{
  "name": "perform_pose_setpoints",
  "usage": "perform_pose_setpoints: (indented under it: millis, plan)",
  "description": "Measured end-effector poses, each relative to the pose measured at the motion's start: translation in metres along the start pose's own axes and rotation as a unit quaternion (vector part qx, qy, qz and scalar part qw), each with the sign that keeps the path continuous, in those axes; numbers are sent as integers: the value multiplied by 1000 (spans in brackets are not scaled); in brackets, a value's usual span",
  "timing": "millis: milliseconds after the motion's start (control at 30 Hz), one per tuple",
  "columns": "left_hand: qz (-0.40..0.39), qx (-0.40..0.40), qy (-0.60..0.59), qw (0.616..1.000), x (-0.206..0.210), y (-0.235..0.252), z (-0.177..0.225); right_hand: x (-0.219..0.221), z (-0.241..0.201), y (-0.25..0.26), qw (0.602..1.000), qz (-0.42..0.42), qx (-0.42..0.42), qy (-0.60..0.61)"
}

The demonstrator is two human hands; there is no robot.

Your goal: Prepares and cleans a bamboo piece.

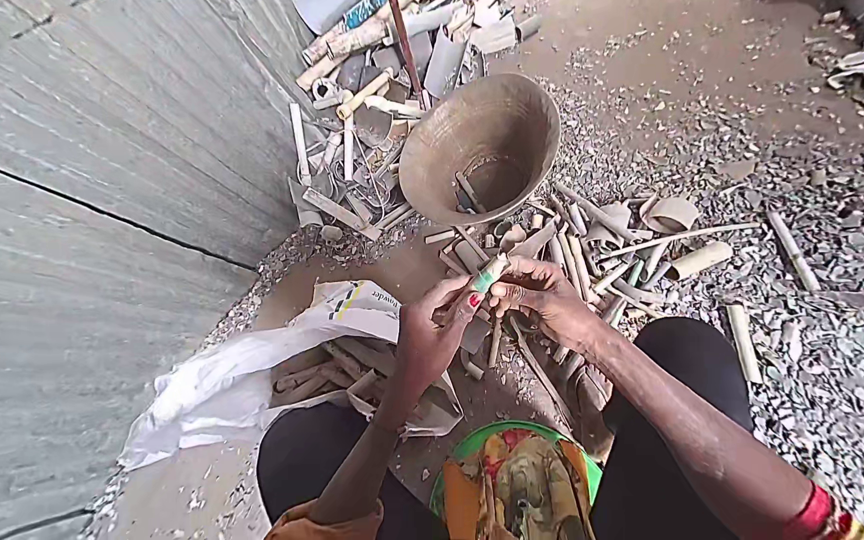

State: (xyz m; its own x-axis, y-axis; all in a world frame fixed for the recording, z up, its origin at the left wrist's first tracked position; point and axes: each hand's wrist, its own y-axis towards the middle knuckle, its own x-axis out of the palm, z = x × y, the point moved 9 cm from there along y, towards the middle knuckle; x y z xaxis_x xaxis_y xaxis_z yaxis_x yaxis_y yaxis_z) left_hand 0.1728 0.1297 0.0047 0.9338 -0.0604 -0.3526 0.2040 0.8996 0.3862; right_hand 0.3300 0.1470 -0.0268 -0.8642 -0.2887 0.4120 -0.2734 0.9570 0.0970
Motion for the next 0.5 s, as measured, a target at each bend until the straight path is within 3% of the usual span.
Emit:
perform_pose_setpoints:
  millis: [267, 500]
  plan:
    - [-31, -81, -88, 992, 6, -7, -37, -5, 30, 20, 997, -40, 28, 63]
    - [-28, -131, -103, 986, -1, -13, -44, 6, 36, 26, 995, -77, 21, 63]
